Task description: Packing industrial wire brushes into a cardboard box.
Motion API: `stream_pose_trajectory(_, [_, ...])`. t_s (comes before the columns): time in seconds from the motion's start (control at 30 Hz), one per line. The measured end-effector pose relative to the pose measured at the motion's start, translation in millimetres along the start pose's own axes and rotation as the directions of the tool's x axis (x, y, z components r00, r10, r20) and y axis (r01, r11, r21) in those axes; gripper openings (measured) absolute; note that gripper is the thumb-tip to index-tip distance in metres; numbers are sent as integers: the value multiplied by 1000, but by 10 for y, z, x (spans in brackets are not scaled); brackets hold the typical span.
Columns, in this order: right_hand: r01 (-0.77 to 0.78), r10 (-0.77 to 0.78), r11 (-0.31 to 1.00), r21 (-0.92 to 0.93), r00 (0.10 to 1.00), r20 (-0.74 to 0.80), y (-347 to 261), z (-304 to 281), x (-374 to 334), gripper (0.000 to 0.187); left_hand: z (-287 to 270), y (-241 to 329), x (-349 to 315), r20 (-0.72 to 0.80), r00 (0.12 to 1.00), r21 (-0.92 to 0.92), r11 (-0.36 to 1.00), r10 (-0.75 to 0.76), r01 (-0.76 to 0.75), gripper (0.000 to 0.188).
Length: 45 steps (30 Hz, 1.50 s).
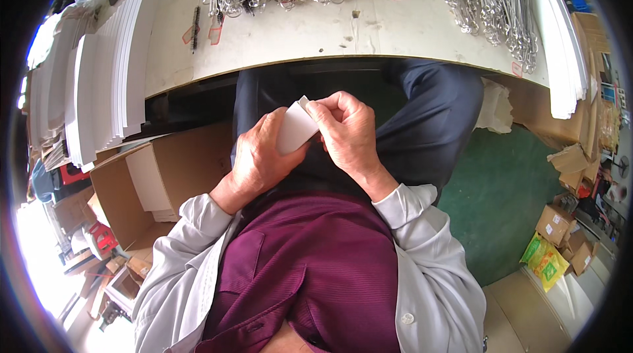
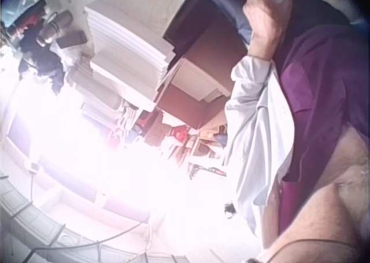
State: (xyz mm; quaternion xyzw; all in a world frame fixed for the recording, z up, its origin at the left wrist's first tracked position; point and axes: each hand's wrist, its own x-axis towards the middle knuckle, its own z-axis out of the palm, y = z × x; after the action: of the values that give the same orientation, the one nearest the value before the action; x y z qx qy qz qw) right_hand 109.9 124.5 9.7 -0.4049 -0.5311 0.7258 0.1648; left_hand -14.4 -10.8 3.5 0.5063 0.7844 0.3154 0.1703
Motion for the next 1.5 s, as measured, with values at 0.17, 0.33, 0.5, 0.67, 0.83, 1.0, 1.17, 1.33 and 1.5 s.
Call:
stream_pose_trajectory(0.17, [271, -281, 951, -146, 958, -50, 93, 67, -25, 15, 19, 25, 9, -3, 1000, -17, 1000, -7, 7, 60])
stream_pose_trajectory(0.33, [421, -432, 882, -212, 902, -3, 97, 71, -72, 13, 1, 24, 47, -38, 999, -32, 999, 32, -34, 53])
stream_pose_trajectory(0.5, [480, -469, 841, -249, 877, 106, 248, 64, -58, 43, -8, 17, 51, -12, 998, -76, 996, -55, 54, 59])
stream_pose_trajectory(0.67, [501, -487, 823, -270, 865, 121, 231, 100, -69, 44, -6, -19, 63, -19, 998, -128, 990, -60, 57, 60])
stream_pose_trajectory(0.83, [581, -557, 726, -369, 811, 181, 228, 94, -82, 42, 9, -35, 27, -4, 999, -128, 991, -50, 49, 56])
stream_pose_trajectory(1.0, [640, -626, 695, -327, 763, 162, 256, 144, -19, 40, -21, -43, 52, -18, 999, -109, 993, -49, 47, 57])
stream_pose_trajectory(1.17, [477, -476, 853, -212, 878, 59, 45, 152, 37, 35, -248, 18, 126, 7, 1000, -61, 998, -22, 22, 68])
stream_pose_trajectory(1.33, [582, -575, 778, -234, 811, 107, -214, 19, 252, 34, -533, -12, 27, -11, 999, 15, 999, -44, 44, 75])
stream_pose_trajectory(1.5, [684, -823, 366, -631, 555, 123, -629, -238, 558, 19, -1093, -228, 372, -299, 939, 178, 957, -168, 228, 62])
